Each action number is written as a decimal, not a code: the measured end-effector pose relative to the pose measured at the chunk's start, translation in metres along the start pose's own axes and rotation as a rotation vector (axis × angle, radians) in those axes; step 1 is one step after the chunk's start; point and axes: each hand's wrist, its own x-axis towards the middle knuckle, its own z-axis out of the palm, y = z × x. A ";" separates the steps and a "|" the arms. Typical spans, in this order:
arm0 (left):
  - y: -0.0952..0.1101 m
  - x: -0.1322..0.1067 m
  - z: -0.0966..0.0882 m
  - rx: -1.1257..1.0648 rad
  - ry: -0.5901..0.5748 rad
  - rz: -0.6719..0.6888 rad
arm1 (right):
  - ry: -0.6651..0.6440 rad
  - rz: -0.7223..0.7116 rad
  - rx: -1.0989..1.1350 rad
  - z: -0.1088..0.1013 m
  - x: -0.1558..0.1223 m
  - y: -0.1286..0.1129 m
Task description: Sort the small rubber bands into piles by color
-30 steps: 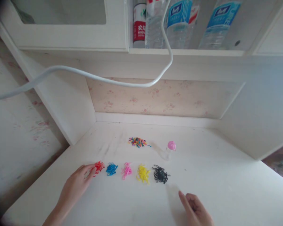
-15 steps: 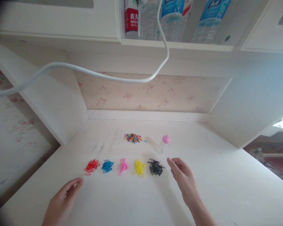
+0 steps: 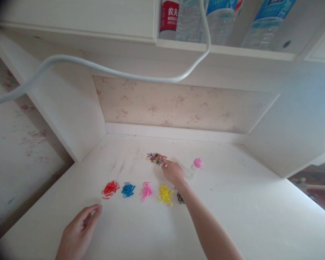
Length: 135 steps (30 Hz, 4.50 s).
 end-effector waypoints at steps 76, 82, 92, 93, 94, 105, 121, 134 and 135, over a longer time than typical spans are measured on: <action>-0.004 -0.004 -0.002 -0.112 -0.017 0.069 | -0.073 0.074 0.621 0.023 0.017 -0.016; -0.004 -0.004 -0.002 -0.131 -0.014 0.087 | -0.070 0.024 0.460 0.028 0.019 -0.022; -0.004 -0.004 -0.002 -0.127 -0.032 0.110 | -0.090 0.034 0.054 0.022 0.031 -0.002; -0.004 -0.003 -0.002 -0.124 -0.031 0.111 | -0.094 0.029 0.018 0.021 0.031 -0.001; -0.005 -0.003 -0.001 -0.119 -0.029 0.112 | -0.101 0.024 -0.015 0.020 0.031 0.000; -0.005 -0.004 0.000 -0.062 -0.024 0.116 | -0.165 0.008 -0.204 0.025 0.027 -0.002; -0.003 -0.003 0.000 -0.021 0.007 0.161 | -0.148 -0.064 -0.237 0.021 0.028 0.000; -0.001 -0.003 -0.001 -0.033 -0.011 0.175 | -0.150 -0.010 -0.251 0.022 0.015 -0.011; -0.001 -0.003 -0.001 -0.033 -0.013 0.173 | -0.148 -0.012 -0.255 0.022 0.014 -0.013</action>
